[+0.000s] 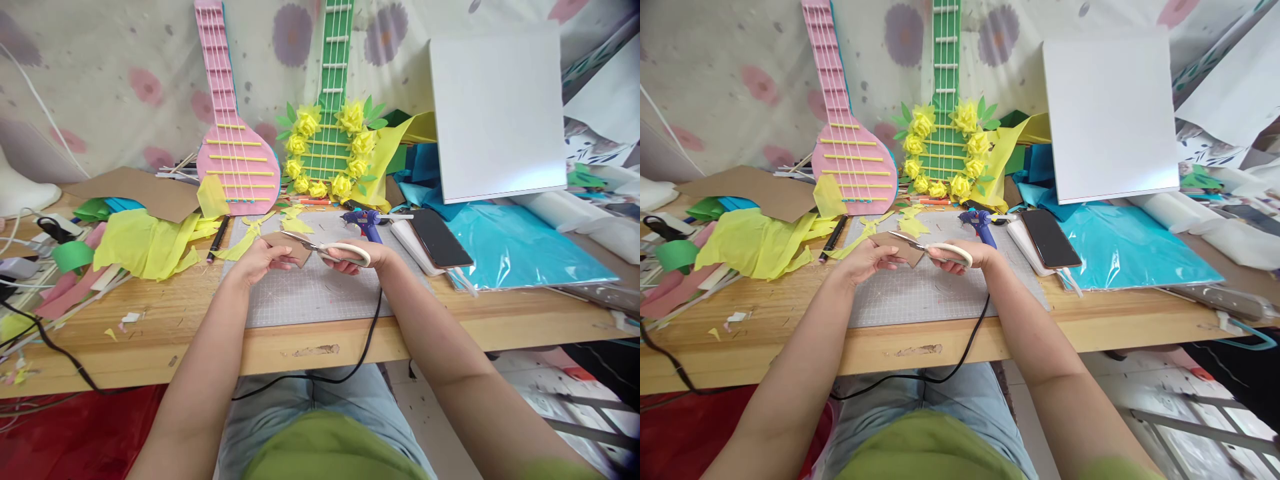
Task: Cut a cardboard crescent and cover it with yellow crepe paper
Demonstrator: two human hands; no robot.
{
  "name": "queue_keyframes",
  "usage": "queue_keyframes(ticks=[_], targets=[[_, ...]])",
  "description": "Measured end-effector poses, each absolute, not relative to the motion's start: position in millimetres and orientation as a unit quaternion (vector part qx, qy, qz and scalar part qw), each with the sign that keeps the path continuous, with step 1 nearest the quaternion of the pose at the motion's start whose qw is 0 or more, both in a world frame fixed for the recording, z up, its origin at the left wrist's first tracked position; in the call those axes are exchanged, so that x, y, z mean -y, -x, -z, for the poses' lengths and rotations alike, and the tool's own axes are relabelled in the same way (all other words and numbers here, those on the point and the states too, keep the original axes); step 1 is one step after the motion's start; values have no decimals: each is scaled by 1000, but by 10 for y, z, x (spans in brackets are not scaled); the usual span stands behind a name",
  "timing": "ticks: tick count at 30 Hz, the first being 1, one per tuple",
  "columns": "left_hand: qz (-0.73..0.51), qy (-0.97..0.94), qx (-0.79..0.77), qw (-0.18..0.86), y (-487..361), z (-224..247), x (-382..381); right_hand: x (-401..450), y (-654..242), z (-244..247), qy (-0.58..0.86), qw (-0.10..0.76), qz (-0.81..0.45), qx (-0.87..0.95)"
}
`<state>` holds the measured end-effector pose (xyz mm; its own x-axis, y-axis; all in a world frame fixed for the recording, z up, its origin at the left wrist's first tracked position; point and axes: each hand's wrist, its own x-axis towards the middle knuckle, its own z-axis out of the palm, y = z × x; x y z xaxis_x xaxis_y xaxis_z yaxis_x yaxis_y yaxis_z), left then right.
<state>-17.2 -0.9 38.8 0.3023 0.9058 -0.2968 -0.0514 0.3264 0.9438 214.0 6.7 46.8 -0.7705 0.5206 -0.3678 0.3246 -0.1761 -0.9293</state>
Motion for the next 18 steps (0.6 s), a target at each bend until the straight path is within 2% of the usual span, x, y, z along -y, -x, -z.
queue_keyframes(ticks=[7, 14, 18], targets=[[-356, -443, -469, 676, 186, -380, -6, -89, -2146, -420, 328, 71, -700, 630], [-529, -391, -468, 590, -43, -238, -34, -66, -2009, -296, 306, 142, -708, 620], [-532, -421, -479, 557, -103, -216, -18, -41, -1964, -296, 291, 145, -692, 644]])
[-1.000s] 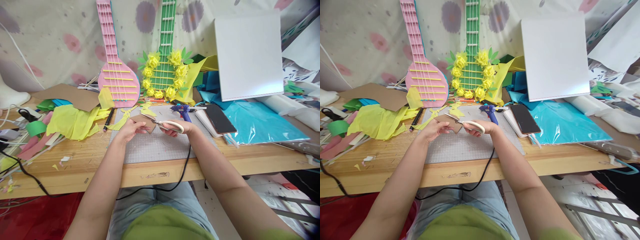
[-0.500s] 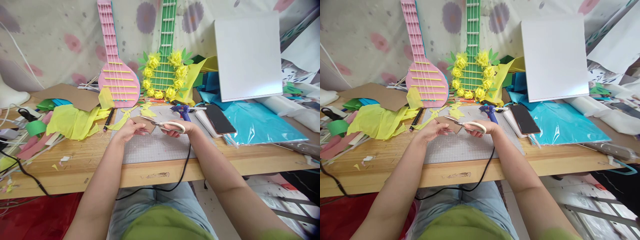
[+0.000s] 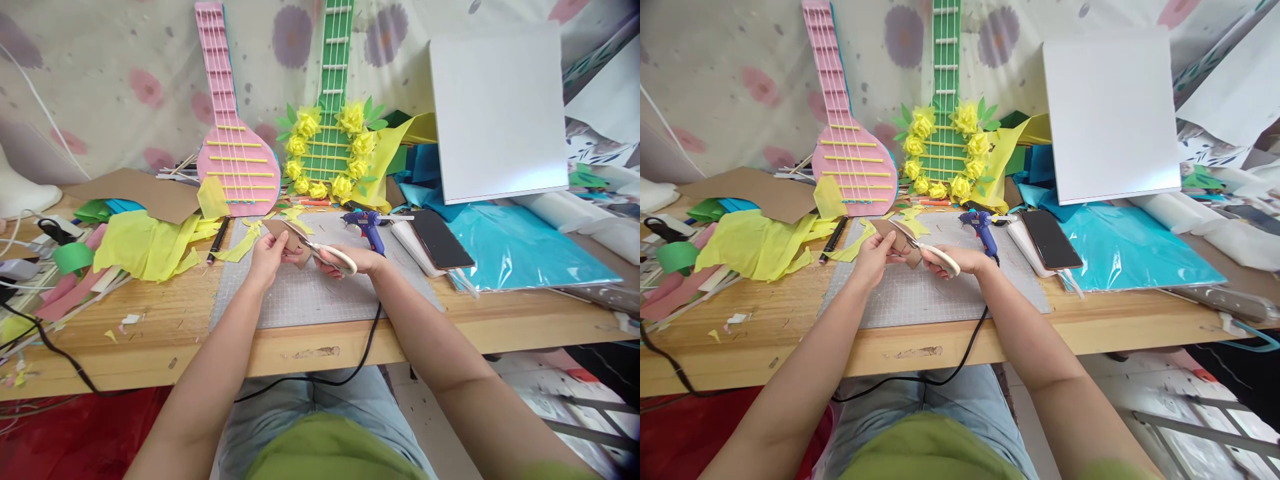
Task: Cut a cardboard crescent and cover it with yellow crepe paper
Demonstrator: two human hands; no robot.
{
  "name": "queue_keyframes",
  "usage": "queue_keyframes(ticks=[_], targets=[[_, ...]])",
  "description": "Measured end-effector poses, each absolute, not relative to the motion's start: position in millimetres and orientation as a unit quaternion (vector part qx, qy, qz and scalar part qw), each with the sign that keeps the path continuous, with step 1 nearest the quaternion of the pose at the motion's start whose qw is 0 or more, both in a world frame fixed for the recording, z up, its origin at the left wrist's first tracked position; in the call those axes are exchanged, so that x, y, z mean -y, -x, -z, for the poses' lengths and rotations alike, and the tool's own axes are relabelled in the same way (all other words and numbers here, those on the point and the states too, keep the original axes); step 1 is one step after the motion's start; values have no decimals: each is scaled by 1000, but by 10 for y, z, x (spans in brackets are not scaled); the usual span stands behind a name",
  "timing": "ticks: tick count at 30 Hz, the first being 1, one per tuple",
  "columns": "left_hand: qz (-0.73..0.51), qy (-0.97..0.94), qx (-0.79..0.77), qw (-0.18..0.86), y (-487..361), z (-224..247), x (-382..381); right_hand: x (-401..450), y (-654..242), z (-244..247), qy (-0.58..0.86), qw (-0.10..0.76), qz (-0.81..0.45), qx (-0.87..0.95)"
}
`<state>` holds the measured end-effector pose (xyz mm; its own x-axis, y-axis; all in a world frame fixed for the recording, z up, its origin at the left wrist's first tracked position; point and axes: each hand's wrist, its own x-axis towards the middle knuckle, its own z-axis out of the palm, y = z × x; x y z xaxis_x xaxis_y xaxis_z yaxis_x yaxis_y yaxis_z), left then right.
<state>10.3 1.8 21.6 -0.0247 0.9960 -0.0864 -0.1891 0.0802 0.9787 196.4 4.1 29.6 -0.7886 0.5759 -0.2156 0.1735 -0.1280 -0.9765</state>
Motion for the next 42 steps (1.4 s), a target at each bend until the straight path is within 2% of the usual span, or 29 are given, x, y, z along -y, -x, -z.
queue_keyframes(ticks=[8, 21, 32, 42], targets=[[-477, -456, -483, 576, -60, -280, 13, -27, -1955, -325, 289, 137, -693, 646], [-466, -466, -487, 572, -67, -305, 30, -28, -2020, -419, 334, 117, -686, 636], [-490, -455, -482, 567, -51, -289, 11, -16, -1938, -386, 348, 149, -697, 609], [-474, -454, -484, 579, -55, -323, 29, -45, -1984, -373, 355, 139, -684, 622]])
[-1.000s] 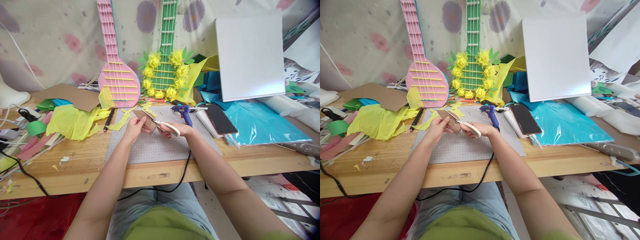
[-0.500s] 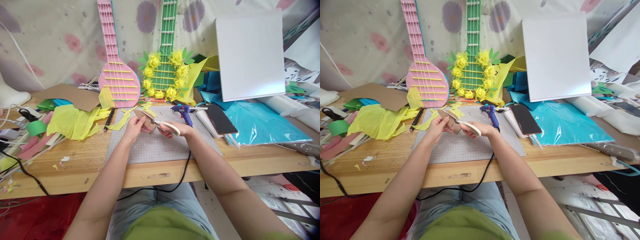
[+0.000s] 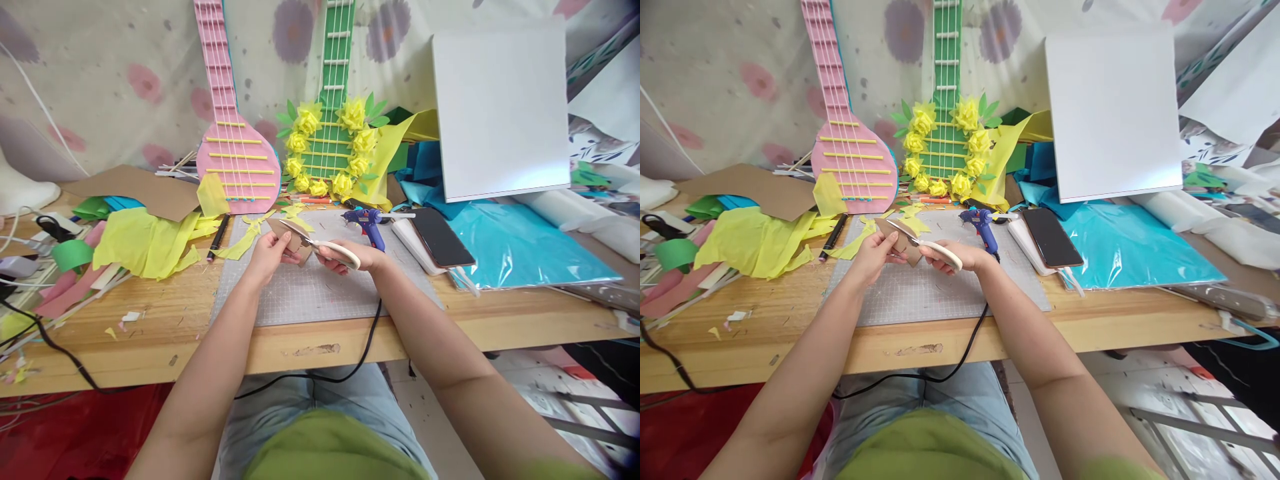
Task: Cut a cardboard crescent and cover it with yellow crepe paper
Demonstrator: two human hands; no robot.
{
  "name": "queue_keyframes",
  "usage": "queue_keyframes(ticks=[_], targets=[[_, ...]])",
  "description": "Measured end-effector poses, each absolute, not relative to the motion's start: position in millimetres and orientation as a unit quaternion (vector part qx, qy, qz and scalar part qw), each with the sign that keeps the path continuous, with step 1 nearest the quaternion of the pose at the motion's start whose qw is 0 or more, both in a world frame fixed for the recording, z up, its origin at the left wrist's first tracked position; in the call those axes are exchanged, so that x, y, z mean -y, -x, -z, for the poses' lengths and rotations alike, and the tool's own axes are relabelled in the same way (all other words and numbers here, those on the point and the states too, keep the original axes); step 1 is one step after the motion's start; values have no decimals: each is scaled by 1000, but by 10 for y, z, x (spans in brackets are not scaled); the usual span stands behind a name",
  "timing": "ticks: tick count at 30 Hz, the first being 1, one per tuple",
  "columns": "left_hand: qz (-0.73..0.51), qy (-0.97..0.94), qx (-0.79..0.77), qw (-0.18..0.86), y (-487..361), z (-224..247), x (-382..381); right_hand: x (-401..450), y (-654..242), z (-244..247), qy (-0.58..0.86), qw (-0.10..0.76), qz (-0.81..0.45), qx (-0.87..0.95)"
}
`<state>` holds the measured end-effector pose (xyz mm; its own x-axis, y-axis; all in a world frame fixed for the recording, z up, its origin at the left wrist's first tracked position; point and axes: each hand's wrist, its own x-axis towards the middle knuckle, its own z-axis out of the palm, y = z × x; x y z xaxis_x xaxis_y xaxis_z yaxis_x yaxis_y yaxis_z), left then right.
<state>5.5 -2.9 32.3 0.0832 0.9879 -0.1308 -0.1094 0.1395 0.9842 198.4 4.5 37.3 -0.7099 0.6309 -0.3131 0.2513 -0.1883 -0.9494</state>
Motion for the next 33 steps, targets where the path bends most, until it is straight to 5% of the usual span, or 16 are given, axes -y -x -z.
queue_keyframes(ticks=[33], targets=[[-432, -488, -503, 567, -25, -305, 17, -87, -2074, -388, 375, 103, -677, 625]])
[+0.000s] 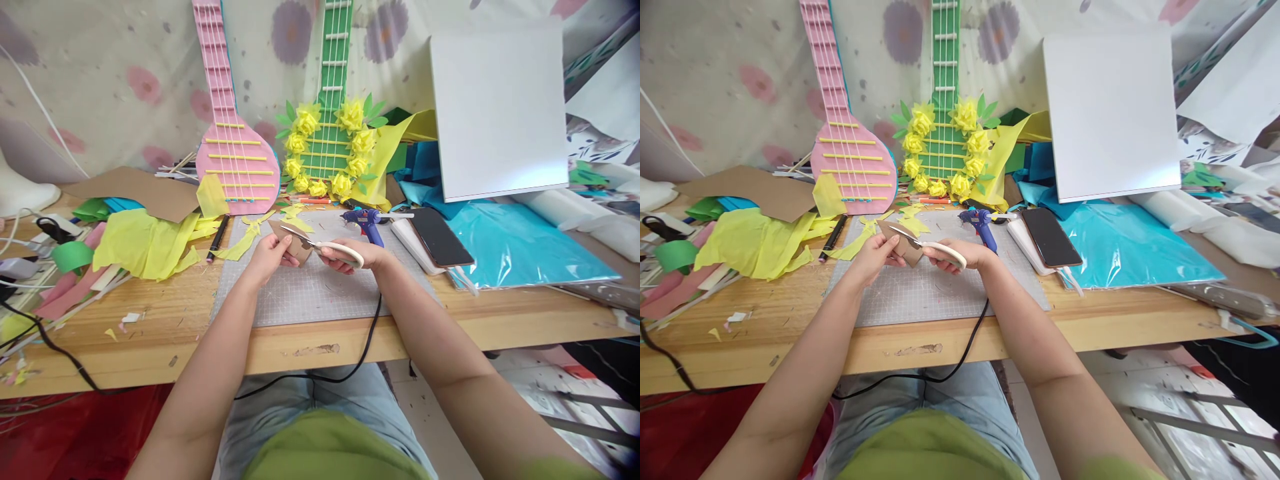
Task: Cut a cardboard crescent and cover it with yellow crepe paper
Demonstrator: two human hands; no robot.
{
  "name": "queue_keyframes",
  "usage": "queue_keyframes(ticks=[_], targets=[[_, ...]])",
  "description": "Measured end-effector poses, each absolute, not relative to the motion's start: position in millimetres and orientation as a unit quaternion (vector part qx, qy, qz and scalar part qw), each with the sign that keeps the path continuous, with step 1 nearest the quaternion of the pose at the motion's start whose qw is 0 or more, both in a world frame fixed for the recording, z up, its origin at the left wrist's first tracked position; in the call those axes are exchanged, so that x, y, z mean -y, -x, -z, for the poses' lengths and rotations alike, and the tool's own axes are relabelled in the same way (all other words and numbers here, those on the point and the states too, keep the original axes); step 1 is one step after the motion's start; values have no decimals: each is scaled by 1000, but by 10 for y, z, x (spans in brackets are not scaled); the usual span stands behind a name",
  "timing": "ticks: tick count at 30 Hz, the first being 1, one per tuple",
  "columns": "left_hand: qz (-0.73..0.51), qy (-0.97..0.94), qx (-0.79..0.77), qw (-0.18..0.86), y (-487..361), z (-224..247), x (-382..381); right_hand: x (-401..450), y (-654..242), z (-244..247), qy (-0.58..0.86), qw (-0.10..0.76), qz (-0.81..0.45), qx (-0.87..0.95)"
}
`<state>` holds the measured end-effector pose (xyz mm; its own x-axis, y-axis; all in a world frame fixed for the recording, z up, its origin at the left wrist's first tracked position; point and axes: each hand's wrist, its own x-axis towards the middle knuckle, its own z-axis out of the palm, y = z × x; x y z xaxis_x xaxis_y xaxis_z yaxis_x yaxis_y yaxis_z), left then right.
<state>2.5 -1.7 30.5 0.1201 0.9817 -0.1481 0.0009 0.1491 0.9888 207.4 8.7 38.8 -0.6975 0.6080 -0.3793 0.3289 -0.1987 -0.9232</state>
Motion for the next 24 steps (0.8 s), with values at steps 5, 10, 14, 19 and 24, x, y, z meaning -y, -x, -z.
queue_keyframes(ticks=[5, 10, 14, 19, 24], targets=[[-428, -493, -500, 569, -10, -286, 16, -90, -2060, -340, 338, 95, -687, 636], [-399, -505, -495, 583, -58, -320, 39, -83, -2027, -303, 269, 91, -693, 663], [-392, -508, -494, 586, -82, -352, 43, -71, -2025, -329, 302, 100, -697, 642], [-392, -516, -485, 588, -49, -346, 31, -48, -2006, -360, 344, 108, -698, 618], [-403, -513, -481, 586, -27, -320, 17, -25, -1971, -371, 364, 116, -688, 618]])
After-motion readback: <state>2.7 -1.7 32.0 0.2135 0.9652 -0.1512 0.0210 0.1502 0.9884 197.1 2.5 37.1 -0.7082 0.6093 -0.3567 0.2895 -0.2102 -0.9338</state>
